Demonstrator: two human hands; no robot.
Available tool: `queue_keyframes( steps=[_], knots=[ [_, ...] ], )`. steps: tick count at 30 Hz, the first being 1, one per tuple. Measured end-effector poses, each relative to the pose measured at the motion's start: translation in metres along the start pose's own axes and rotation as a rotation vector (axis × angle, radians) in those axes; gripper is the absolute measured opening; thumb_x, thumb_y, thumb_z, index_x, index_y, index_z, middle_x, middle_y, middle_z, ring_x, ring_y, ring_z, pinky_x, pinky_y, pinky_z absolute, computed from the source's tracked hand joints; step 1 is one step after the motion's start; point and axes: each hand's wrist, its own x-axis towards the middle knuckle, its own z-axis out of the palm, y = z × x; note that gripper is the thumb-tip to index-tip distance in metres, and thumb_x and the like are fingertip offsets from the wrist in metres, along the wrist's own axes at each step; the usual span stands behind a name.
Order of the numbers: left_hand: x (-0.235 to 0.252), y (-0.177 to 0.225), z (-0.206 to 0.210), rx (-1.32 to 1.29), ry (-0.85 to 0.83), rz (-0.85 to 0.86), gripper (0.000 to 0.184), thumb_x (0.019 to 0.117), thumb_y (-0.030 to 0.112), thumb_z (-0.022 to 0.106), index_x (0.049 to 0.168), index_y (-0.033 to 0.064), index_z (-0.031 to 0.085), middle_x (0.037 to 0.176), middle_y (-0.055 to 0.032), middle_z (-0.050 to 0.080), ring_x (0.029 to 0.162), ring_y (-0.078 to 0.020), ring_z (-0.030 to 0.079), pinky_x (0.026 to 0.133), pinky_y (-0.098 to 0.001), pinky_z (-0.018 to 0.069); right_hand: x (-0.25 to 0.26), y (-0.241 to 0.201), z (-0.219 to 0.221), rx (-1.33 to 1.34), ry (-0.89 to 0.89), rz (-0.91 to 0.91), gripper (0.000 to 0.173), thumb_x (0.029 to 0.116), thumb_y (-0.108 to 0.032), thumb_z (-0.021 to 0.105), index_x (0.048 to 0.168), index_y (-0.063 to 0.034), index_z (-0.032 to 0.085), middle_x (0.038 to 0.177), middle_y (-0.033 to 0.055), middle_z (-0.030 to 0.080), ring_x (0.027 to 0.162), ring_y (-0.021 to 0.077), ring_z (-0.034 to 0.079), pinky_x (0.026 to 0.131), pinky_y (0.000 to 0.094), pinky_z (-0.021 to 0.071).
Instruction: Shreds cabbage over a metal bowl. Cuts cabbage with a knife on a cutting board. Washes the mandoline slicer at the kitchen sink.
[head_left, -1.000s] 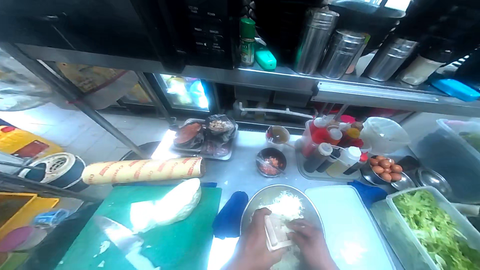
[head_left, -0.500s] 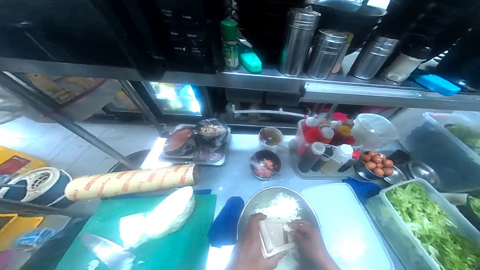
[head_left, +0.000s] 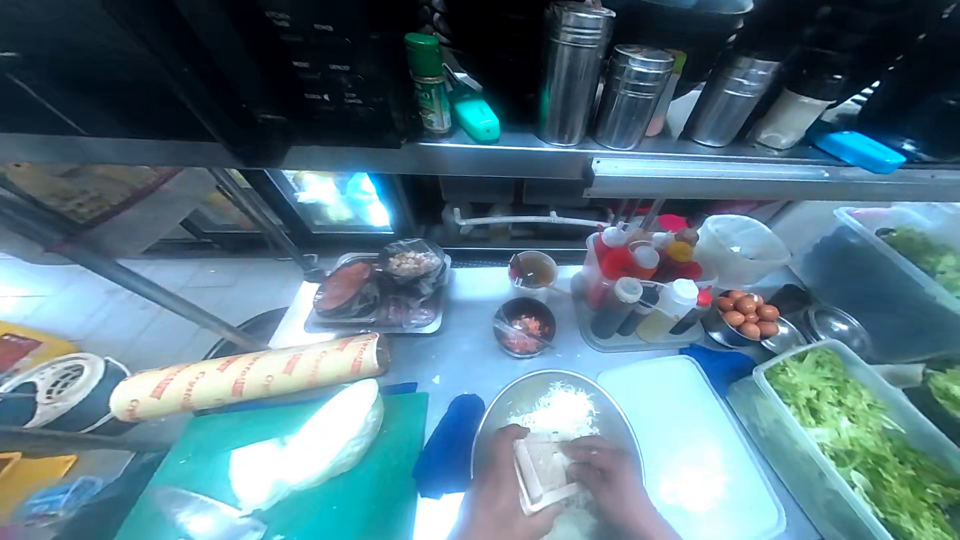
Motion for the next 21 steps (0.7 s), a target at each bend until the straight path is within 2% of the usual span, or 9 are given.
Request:
queue_keyframes(
  steps=[3,8,12,14,17,19,21],
  knots=[
    [-0.002,0.005,-0.003,0.005,-0.011,-0.014,0.109,0.0644,0.052,0.093,0.148,0.0101,0.038,0.132,-0.0099,0.062,0.107,-0.0154,0.068,0.092,-0.0407,0.0608,-0.005,0.034,-0.003,-0.07,-0.018,0.109,0.022,0.0926,-0.019,0.074,0.114,-0.0242,0.08,0.119,-0.0084,0.073,0.113,0.0033,0.067,0.1,0.0293,0.0577],
    [0.001,0.0,0.0,0.022,0.001,-0.005,0.11,0.0636,0.056,0.092,0.148,0.012,0.037,0.127,-0.0067,0.064,0.102,-0.0128,0.07,0.088,-0.0393,0.0623,0.001,-0.015,0.0,-0.013,0.002,-0.02,0.022,0.0926,-0.014,0.075,0.112,-0.0226,0.08,0.121,-0.0081,0.073,0.116,0.0054,0.066,0.102,0.0304,0.0575],
    [-0.003,0.005,-0.002,0.004,-0.01,-0.03,0.11,0.0634,0.052,0.093,0.149,0.0116,0.037,0.13,-0.0083,0.063,0.105,-0.0144,0.069,0.091,-0.0408,0.0612,-0.004,0.033,0.0,-0.087,-0.009,0.088,0.021,0.0935,-0.018,0.072,0.112,-0.0235,0.08,0.119,-0.0087,0.073,0.113,0.003,0.066,0.101,0.0292,0.0568],
    [-0.004,0.005,-0.001,-0.009,0.003,-0.026,0.11,0.0634,0.051,0.094,0.148,0.0108,0.037,0.13,-0.0091,0.063,0.105,-0.0146,0.069,0.091,-0.0406,0.0612,-0.002,0.019,-0.002,-0.092,-0.034,0.079,0.023,0.0933,-0.018,0.073,0.114,-0.0242,0.08,0.12,-0.0087,0.073,0.115,0.0033,0.065,0.102,0.03,0.0559],
    [-0.002,0.0,0.003,0.006,-0.002,-0.021,0.11,0.0633,0.055,0.092,0.148,0.0126,0.037,0.128,-0.0068,0.064,0.104,-0.0128,0.069,0.089,-0.0389,0.0619,-0.001,-0.013,0.0,-0.061,-0.018,-0.035,0.022,0.0937,-0.015,0.073,0.113,-0.0223,0.08,0.121,-0.008,0.073,0.116,0.0039,0.065,0.102,0.0292,0.0568],
    [-0.003,0.001,0.002,0.013,-0.008,-0.021,0.11,0.0631,0.055,0.092,0.148,0.0123,0.037,0.127,-0.0068,0.064,0.103,-0.0131,0.069,0.089,-0.039,0.0619,-0.006,0.009,0.001,-0.077,-0.007,-0.011,0.022,0.0939,-0.015,0.072,0.113,-0.0221,0.08,0.12,-0.0071,0.073,0.115,0.0043,0.066,0.101,0.0293,0.0571],
    [-0.006,0.004,0.001,0.006,-0.014,-0.034,0.109,0.0636,0.053,0.093,0.148,0.012,0.037,0.128,-0.0077,0.064,0.104,-0.0142,0.069,0.09,-0.0399,0.0614,-0.013,0.039,-0.002,-0.134,-0.034,0.094,0.022,0.0935,-0.018,0.071,0.113,-0.0223,0.08,0.119,-0.0059,0.074,0.114,0.0051,0.066,0.102,0.0309,0.056]
  ],
)
